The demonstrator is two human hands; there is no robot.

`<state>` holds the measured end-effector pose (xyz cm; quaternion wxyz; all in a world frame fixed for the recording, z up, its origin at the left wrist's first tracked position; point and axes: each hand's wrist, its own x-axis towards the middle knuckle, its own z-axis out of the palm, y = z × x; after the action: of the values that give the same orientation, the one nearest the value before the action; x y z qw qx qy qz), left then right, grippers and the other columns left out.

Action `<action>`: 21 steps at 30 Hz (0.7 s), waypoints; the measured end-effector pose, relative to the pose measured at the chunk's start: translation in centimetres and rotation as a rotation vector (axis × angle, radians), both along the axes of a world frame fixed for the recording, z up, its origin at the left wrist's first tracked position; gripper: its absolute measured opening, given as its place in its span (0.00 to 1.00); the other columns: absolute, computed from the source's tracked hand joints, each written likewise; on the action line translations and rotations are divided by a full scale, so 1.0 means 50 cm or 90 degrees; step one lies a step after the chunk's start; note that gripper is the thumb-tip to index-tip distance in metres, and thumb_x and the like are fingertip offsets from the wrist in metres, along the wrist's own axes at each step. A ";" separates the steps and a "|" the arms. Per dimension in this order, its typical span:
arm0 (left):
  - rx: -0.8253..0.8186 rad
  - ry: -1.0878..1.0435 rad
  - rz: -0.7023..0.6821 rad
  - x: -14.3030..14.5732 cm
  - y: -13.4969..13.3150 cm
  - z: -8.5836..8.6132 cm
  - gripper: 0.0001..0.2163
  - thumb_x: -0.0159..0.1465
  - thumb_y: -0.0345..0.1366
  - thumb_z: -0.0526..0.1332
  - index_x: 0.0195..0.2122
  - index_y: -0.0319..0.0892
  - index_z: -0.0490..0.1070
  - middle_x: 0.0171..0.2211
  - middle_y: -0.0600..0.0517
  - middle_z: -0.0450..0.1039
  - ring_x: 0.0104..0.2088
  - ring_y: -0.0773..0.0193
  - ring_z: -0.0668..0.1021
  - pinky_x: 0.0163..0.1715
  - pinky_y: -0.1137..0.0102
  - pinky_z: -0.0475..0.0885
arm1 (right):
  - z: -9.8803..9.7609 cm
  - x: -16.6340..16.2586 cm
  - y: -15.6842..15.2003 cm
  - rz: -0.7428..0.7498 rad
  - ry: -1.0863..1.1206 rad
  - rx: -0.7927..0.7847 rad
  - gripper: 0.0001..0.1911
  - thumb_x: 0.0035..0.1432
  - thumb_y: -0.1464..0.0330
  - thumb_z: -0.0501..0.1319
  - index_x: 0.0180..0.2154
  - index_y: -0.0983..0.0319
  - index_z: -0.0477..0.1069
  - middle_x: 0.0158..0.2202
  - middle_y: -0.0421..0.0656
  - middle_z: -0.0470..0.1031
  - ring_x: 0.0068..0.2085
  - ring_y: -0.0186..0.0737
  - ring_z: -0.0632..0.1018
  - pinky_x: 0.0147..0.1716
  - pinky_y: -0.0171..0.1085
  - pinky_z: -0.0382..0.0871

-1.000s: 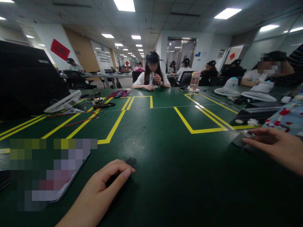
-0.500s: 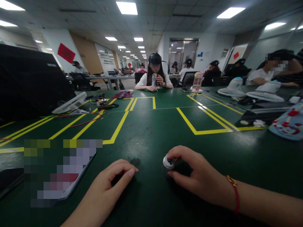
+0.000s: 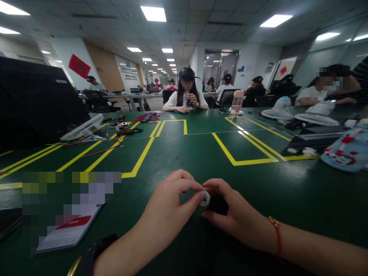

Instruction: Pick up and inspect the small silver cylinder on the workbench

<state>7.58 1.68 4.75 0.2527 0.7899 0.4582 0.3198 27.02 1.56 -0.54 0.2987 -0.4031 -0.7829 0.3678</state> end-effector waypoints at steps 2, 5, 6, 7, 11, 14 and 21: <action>0.006 -0.026 0.013 -0.009 -0.001 0.000 0.06 0.63 0.33 0.62 0.34 0.46 0.80 0.34 0.54 0.73 0.37 0.61 0.76 0.37 0.69 0.70 | 0.004 0.001 -0.001 -0.004 -0.004 0.015 0.27 0.53 0.68 0.62 0.54 0.58 0.57 0.48 0.43 0.70 0.47 0.33 0.73 0.48 0.37 0.68; -0.008 -0.030 0.033 -0.027 -0.003 -0.016 0.05 0.63 0.34 0.62 0.35 0.47 0.79 0.35 0.54 0.73 0.38 0.61 0.76 0.39 0.68 0.70 | 0.009 0.005 -0.003 -0.021 -0.041 0.049 0.25 0.52 0.70 0.61 0.52 0.58 0.61 0.47 0.42 0.70 0.44 0.33 0.73 0.45 0.36 0.68; -0.022 -0.015 0.030 -0.031 -0.003 -0.025 0.06 0.63 0.34 0.62 0.35 0.47 0.80 0.35 0.53 0.74 0.38 0.60 0.76 0.39 0.68 0.70 | 0.010 0.006 -0.003 -0.024 -0.054 0.059 0.23 0.52 0.70 0.61 0.51 0.58 0.63 0.46 0.42 0.70 0.43 0.33 0.72 0.43 0.35 0.68; -0.037 0.004 0.021 -0.033 -0.002 -0.036 0.06 0.63 0.34 0.62 0.34 0.47 0.80 0.35 0.53 0.74 0.38 0.60 0.76 0.40 0.67 0.70 | 0.011 0.007 -0.004 -0.026 -0.064 0.067 0.22 0.51 0.70 0.60 0.49 0.58 0.64 0.45 0.42 0.70 0.42 0.33 0.72 0.42 0.35 0.68; -0.060 0.061 -0.023 -0.029 0.005 -0.078 0.05 0.60 0.33 0.64 0.33 0.48 0.81 0.34 0.52 0.74 0.38 0.58 0.76 0.39 0.66 0.70 | 0.014 0.003 -0.007 -0.039 -0.069 0.090 0.19 0.50 0.71 0.60 0.46 0.59 0.66 0.42 0.41 0.70 0.41 0.33 0.72 0.40 0.34 0.68; -0.061 0.062 -0.025 -0.029 0.006 -0.084 0.06 0.60 0.34 0.65 0.35 0.49 0.82 0.33 0.52 0.74 0.37 0.58 0.76 0.37 0.67 0.70 | 0.017 0.015 -0.007 -0.077 -0.078 0.100 0.20 0.51 0.68 0.62 0.47 0.58 0.65 0.43 0.42 0.71 0.42 0.34 0.73 0.42 0.35 0.69; -0.123 0.008 0.089 -0.111 -0.033 -0.062 0.11 0.67 0.41 0.56 0.43 0.50 0.77 0.38 0.53 0.76 0.39 0.58 0.77 0.38 0.67 0.71 | 0.018 0.222 0.018 -0.392 -0.202 0.139 0.28 0.53 0.53 0.60 0.51 0.61 0.64 0.45 0.48 0.73 0.41 0.42 0.76 0.38 0.40 0.73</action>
<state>2.04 0.05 1.66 0.3019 0.7299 0.5426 0.2860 38.11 2.45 0.37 0.3118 -0.6380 -0.6957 0.1081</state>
